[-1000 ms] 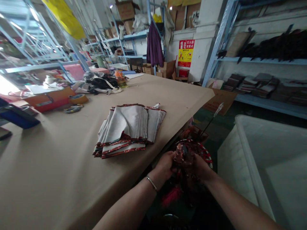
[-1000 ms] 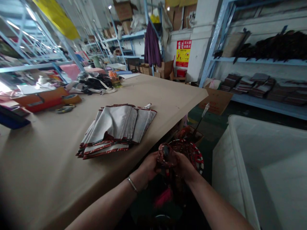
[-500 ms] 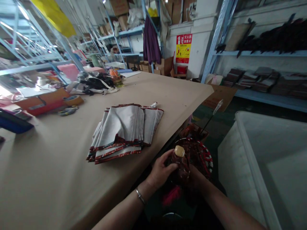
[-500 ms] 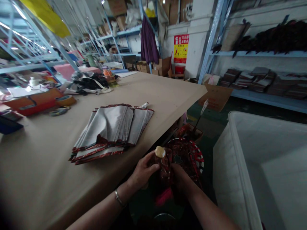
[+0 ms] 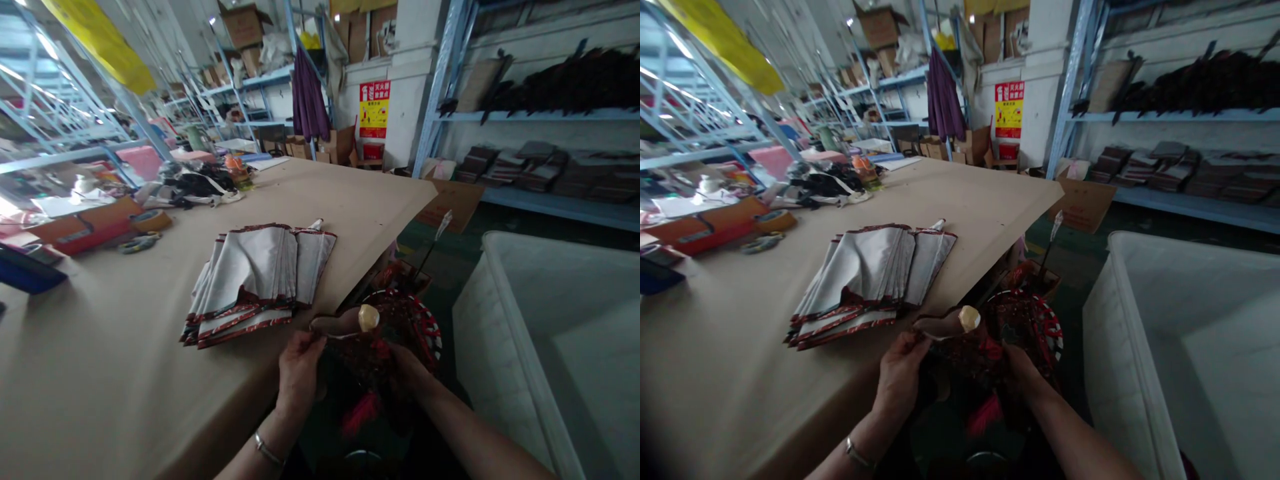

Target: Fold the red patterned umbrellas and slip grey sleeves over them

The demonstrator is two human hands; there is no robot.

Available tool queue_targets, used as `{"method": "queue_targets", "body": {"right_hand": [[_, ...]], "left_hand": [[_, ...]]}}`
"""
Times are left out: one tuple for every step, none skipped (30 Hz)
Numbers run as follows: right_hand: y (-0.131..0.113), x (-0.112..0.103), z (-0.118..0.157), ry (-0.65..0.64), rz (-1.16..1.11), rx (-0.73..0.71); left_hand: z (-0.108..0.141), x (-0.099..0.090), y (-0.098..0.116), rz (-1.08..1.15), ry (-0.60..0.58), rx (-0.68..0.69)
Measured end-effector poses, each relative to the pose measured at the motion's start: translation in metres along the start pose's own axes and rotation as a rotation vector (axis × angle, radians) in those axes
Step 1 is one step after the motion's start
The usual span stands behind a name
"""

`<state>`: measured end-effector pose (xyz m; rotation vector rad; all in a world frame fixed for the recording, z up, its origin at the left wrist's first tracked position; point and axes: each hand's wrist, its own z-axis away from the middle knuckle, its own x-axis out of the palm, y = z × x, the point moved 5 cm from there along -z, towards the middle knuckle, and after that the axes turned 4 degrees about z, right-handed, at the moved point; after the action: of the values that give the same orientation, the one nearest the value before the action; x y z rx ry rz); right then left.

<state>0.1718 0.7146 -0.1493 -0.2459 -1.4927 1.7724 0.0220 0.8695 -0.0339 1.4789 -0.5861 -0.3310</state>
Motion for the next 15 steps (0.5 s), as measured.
{"method": "queue_targets", "body": {"right_hand": [[0.003,-0.005,0.003,0.019,0.062,-0.028],[0.001,-0.009,0.008,0.052,0.113,-0.062],[-0.004,-0.011,0.013,0.072,0.172,-0.110],[-0.012,-0.009,0.018,0.068,0.223,-0.172],[-0.022,-0.004,0.023,0.039,0.263,-0.239],[-0.032,0.004,0.026,-0.017,0.288,-0.299],[-0.041,0.013,0.029,-0.077,0.293,-0.341],[-0.051,0.022,0.030,-0.118,0.291,-0.367],[-0.062,0.029,0.031,-0.124,0.289,-0.382],[-0.075,0.033,0.031,-0.087,0.285,-0.392],[-0.090,0.036,0.033,-0.033,0.285,-0.408],[-0.109,0.037,0.036,0.037,0.277,-0.436],[-0.129,0.034,0.040,0.116,0.252,-0.481],[-0.151,0.030,0.045,0.193,0.209,-0.526],[-0.171,0.021,0.051,0.289,0.151,-0.585]], "left_hand": [[0.005,-0.007,-0.006,-0.037,0.015,-0.023],[0.010,-0.013,-0.007,-0.067,0.019,-0.023],[0.014,-0.017,-0.003,-0.090,0.010,0.000],[0.016,-0.018,0.005,-0.107,-0.006,0.047],[0.018,-0.016,0.016,-0.124,-0.025,0.107],[0.018,-0.013,0.028,-0.141,-0.043,0.173],[0.018,-0.008,0.040,-0.156,-0.061,0.240],[0.018,-0.001,0.053,-0.169,-0.086,0.302],[0.017,0.006,0.065,-0.181,-0.120,0.357],[0.017,0.013,0.076,-0.188,-0.155,0.407],[0.016,0.020,0.087,-0.191,-0.194,0.454],[0.015,0.025,0.097,-0.193,-0.231,0.501],[0.013,0.027,0.108,-0.198,-0.258,0.545],[0.011,0.026,0.117,-0.215,-0.278,0.584],[0.009,0.022,0.126,-0.243,-0.286,0.617]]}}
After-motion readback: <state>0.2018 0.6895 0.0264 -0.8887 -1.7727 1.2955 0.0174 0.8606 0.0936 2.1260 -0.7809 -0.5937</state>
